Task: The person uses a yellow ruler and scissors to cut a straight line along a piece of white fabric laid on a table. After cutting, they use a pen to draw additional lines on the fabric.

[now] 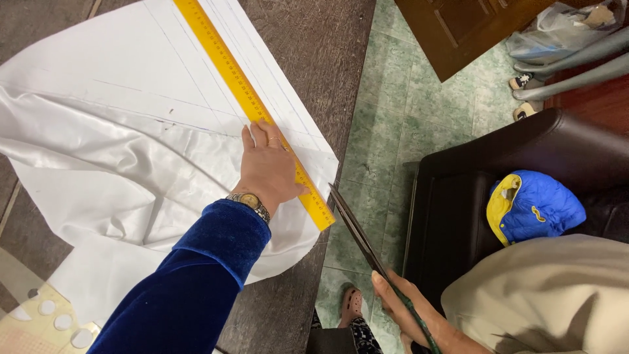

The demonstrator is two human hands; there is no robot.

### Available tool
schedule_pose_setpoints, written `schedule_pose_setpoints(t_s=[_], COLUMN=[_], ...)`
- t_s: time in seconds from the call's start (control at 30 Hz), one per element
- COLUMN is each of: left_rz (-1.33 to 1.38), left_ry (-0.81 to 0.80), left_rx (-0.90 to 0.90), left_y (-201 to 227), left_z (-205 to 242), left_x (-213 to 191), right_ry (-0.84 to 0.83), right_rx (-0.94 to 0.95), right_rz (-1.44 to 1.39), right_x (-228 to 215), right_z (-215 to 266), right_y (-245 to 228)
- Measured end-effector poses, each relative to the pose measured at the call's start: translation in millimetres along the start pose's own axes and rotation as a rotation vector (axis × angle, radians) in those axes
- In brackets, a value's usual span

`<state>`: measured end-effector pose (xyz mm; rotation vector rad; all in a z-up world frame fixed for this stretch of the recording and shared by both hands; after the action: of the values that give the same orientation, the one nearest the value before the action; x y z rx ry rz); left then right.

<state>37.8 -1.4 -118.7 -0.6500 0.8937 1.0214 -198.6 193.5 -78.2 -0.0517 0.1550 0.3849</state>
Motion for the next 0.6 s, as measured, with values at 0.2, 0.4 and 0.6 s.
schedule_pose_setpoints(t_s=[0.2,0.4,0.6], left_rz=[0.033,0.019,0.019], left_ry=[-0.017,-0.007,-0.006], left_rx=[0.008,0.004,0.000], left_y=[-0.3,0.0,-0.4], left_z=[5.7,3.7,2.1], left_x=[-6.3,-4.9,-2.8], right_ry=[0.058,0.020,0.032], right_rx=[-0.132,-0.161,-0.195], right_rz=[0.115,0.113,0.075], right_x=[-1.7,-2.9,-8.4], right_z=[0.0,0.5,-8.3], right_y=[-5.7,-6.4,-1.8])
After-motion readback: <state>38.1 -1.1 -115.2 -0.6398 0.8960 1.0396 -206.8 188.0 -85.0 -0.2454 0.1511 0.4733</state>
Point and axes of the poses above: each hand's wrist, its own z-axis away from the middle knuckle, its own x-axis out of the palm, y = z × x, the point moved 6 cm from there along -z, towards the middle knuckle, and after that the axes turned 9 degrees about x, right-handed, at the moved point
